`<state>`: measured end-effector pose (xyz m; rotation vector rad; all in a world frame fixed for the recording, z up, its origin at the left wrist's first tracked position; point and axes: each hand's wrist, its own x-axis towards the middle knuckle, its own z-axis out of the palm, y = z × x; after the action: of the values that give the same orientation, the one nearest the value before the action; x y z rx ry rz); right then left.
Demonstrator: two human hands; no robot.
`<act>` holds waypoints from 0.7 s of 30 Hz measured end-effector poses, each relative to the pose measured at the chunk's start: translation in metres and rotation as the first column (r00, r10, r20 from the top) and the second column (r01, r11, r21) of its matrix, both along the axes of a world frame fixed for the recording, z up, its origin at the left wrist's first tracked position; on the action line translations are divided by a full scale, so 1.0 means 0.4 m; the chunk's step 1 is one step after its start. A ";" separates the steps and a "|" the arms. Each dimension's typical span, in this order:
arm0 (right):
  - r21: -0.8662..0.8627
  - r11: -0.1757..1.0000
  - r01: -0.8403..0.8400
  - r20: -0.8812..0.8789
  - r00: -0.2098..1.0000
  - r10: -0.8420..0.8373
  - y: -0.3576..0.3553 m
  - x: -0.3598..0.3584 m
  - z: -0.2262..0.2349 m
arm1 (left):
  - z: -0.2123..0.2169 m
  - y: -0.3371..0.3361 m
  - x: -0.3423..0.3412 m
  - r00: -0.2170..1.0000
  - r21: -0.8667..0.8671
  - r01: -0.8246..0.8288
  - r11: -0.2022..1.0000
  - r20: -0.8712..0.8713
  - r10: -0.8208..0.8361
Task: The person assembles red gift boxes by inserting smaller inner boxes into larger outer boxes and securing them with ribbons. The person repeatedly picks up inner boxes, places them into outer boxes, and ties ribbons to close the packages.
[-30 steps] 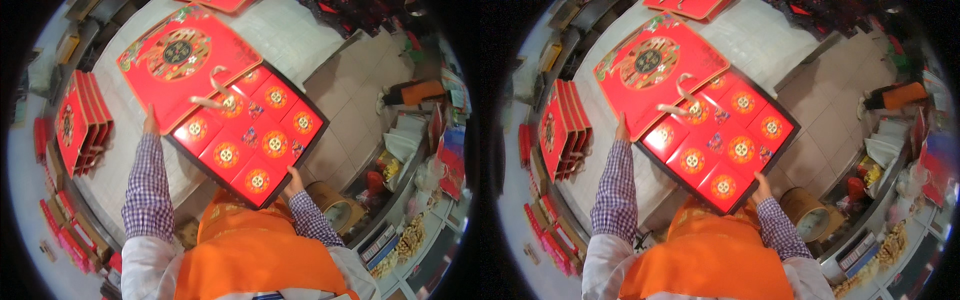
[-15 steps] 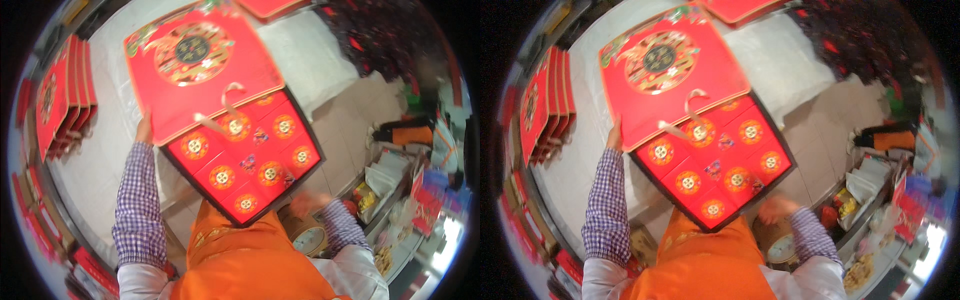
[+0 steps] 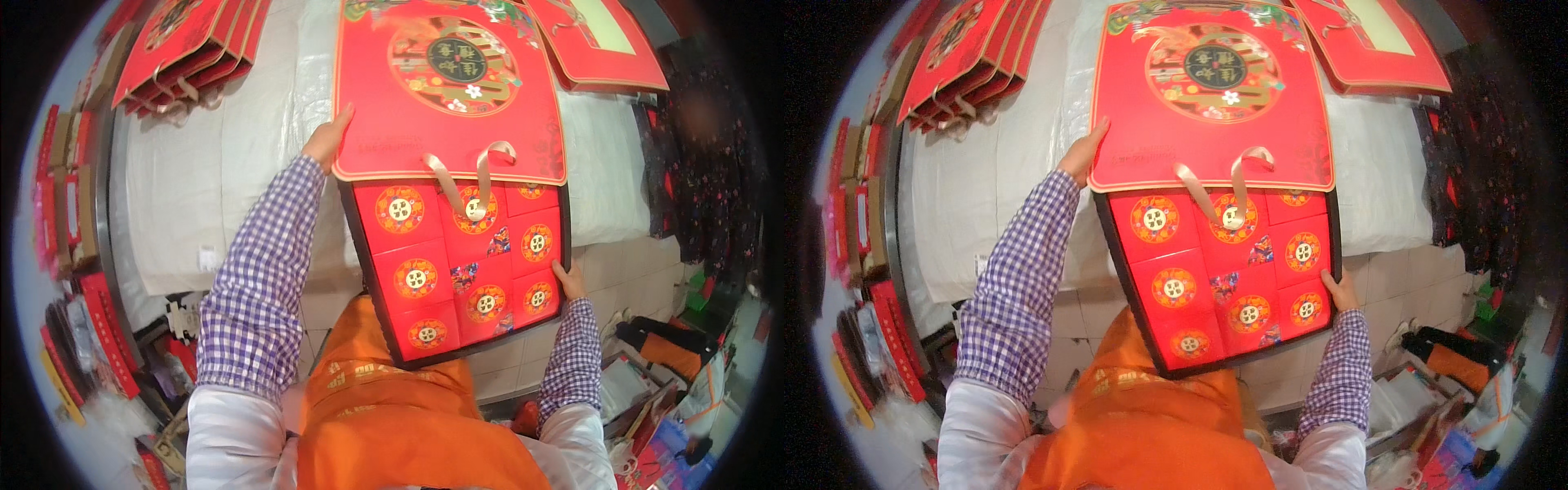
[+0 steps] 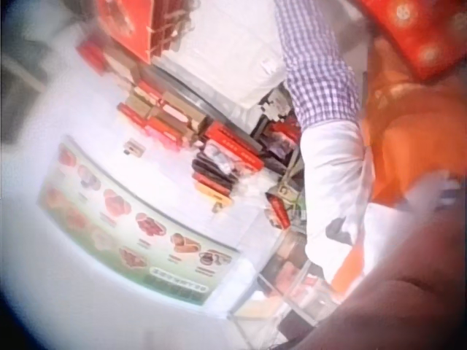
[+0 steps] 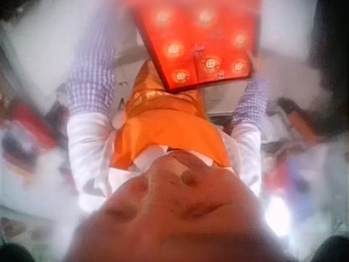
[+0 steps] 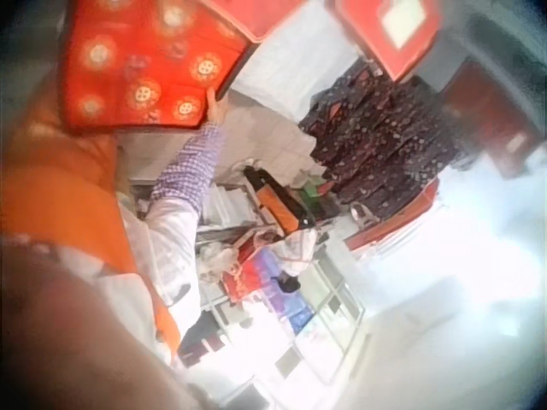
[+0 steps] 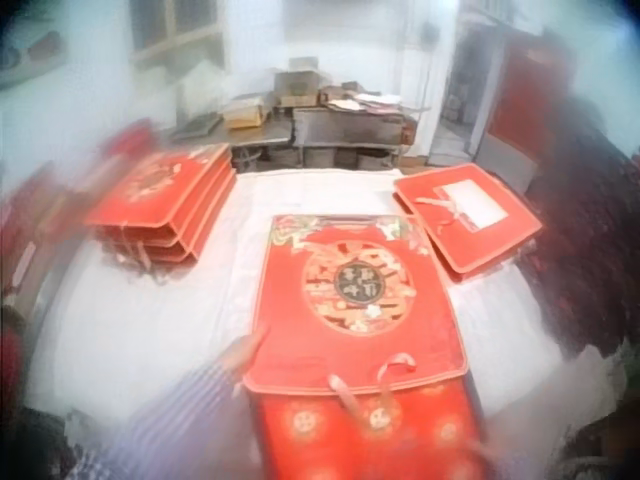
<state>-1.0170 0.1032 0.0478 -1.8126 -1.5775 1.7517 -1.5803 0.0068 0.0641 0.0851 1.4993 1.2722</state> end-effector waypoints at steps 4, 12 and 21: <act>0.058 0.998 0.019 0.085 0.996 -0.024 -0.015 0.055 -0.053 | -0.043 0.019 -0.029 0.998 -0.016 0.035 0.999 -0.050 -0.036; 0.091 0.992 0.086 -0.002 0.996 -0.086 -0.085 0.075 -0.081 | -0.028 0.055 -0.035 0.985 0.025 0.035 0.999 -0.168 -0.030; 0.120 0.992 0.042 0.067 0.996 -0.051 -0.094 0.070 -0.072 | -0.020 0.051 -0.028 0.967 0.048 0.062 0.997 -0.251 -0.048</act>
<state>-0.9889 0.0657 0.0190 -1.8571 -1.6146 1.5554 -1.5914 0.0273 0.0561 0.3323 1.6631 1.2943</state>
